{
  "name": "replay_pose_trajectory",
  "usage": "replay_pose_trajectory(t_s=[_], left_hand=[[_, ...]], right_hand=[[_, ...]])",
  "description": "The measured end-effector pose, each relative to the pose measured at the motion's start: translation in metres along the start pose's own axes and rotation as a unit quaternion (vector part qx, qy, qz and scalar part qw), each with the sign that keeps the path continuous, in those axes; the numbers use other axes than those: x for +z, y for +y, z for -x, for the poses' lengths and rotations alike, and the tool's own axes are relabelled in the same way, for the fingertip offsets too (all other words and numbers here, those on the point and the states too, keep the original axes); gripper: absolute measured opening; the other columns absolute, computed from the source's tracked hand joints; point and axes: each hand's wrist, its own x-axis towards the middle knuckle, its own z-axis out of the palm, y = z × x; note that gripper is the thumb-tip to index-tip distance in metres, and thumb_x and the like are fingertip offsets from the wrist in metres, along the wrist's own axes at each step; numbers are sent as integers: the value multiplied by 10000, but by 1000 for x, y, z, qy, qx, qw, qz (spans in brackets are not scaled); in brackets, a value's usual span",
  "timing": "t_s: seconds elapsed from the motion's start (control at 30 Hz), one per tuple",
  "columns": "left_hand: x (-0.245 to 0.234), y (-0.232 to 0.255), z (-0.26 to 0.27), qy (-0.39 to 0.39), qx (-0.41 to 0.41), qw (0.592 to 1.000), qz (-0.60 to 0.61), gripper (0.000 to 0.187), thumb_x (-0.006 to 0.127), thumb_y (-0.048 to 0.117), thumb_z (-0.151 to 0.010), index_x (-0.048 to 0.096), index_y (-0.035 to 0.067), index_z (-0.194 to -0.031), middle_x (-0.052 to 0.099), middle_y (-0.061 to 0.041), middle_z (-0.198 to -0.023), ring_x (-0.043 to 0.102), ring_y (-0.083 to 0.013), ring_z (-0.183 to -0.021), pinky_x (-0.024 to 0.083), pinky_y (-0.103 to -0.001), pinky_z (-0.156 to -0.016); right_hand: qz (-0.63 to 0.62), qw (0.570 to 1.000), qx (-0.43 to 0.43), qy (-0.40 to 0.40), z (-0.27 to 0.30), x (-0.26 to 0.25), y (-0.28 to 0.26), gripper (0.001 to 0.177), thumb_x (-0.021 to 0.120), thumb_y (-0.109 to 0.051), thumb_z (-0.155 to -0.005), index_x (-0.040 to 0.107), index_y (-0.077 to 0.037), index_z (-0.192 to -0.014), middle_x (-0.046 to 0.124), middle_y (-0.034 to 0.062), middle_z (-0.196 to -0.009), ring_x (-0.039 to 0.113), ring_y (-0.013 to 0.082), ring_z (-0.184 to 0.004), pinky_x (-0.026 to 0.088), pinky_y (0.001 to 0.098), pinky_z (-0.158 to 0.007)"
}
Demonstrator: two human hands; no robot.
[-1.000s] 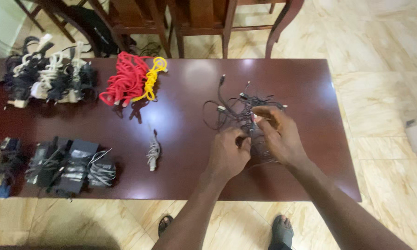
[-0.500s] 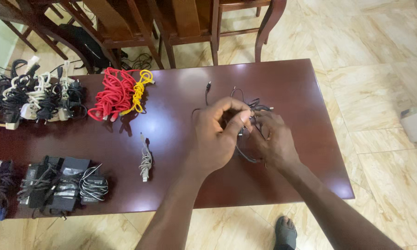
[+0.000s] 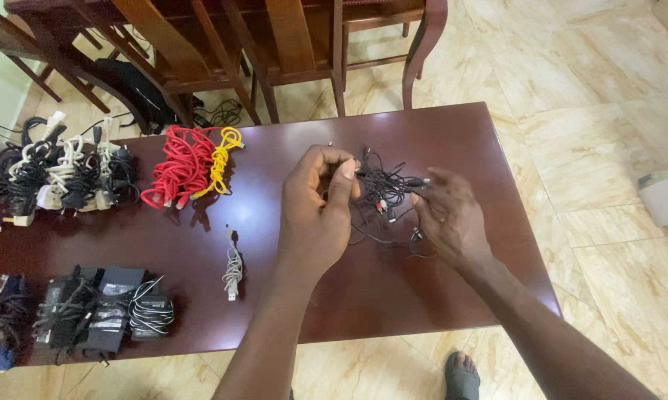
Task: The person untangles and organizes various electrical cables on a wooden table. They separate a white cable from a tangled pile, then proceed to untangle and coil several black cables, placing them neatly on the table surface.
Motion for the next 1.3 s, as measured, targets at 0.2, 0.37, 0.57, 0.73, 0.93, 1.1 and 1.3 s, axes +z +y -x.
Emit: replay_pose_trajectory(t_s=[0.2, 0.37, 0.57, 0.73, 0.93, 1.1, 1.3], left_hand=[[21, -24, 0, -8, -106, 991, -83, 355, 942, 349, -1203, 831, 14, -1163, 872, -16, -967, 801, -83, -851, 658, -300, -780], [32, -29, 5, -97, -132, 982, -97, 396, 870, 220, -1113, 799, 73, -1474, 901, -80, -1054, 839, -167, -896, 686, -380, -810], [31, -13, -1, -142, -153, 932, -297, 141, 855, 190, -1125, 894, 83, -1209, 928, -196, -1089, 927, -392, -1004, 690, -551, -889], [27, -13, -4, -99, -161, 938, -292, 189, 865, 243, -1165, 879, 56, -1142, 910, -214, -1007, 917, -424, -967, 682, -574, -873], [19, -8, -11, 4, -141, 964, -227, 221, 858, 246, -1191, 851, 27, -1159, 874, -153, -882, 848, -283, -745, 674, -508, -691], [-1, 1, -32, 38, -213, 975, -46, 252, 817, 261, -1226, 800, 25, -1140, 758, -47, -775, 654, -129, -555, 599, -370, -494], [-21, 25, -40, 63, -215, 966, 131, 260, 834, 235, -1237, 800, 2, -1128, 744, -62, -795, 628, -148, -574, 590, -383, -526]], right_hand=[[-168, 977, 117, -63, -13, -11, -38, 281, 921, -239, -1178, 975, -36, -1364, 914, 158, -1425, 912, 256, -1232, 731, 394, -1004], [-371, 905, 185, -94, -23, -5, -50, 274, 854, -161, -1227, 944, 27, -1406, 953, 155, -1346, 893, 203, -1181, 782, 388, -1044], [-289, 942, 73, -155, -25, -19, -53, 209, 869, -97, -1185, 943, 40, -1324, 850, 134, -1623, 848, 200, -1422, 695, 414, -1172], [-218, 959, 44, -176, -25, -39, -66, 156, 920, -115, -1104, 886, 11, -1190, 845, 102, -1616, 869, 194, -1369, 742, 390, -1138], [-154, 968, 42, -195, -20, -46, -66, 147, 972, -162, -1083, 988, -89, -1210, 970, 82, -1247, 925, 201, -1148, 757, 413, -1007], [-62, 978, 88, -177, -1, -32, -25, 214, 968, -193, -1067, 980, -115, -1266, 993, 120, -1195, 954, 270, -999, 750, 446, -908], [119, 974, 114, -157, 9, -9, 26, 187, 956, -238, -1143, 949, -123, -1290, 964, 174, -1288, 930, 367, -1154, 716, 487, -1020]])
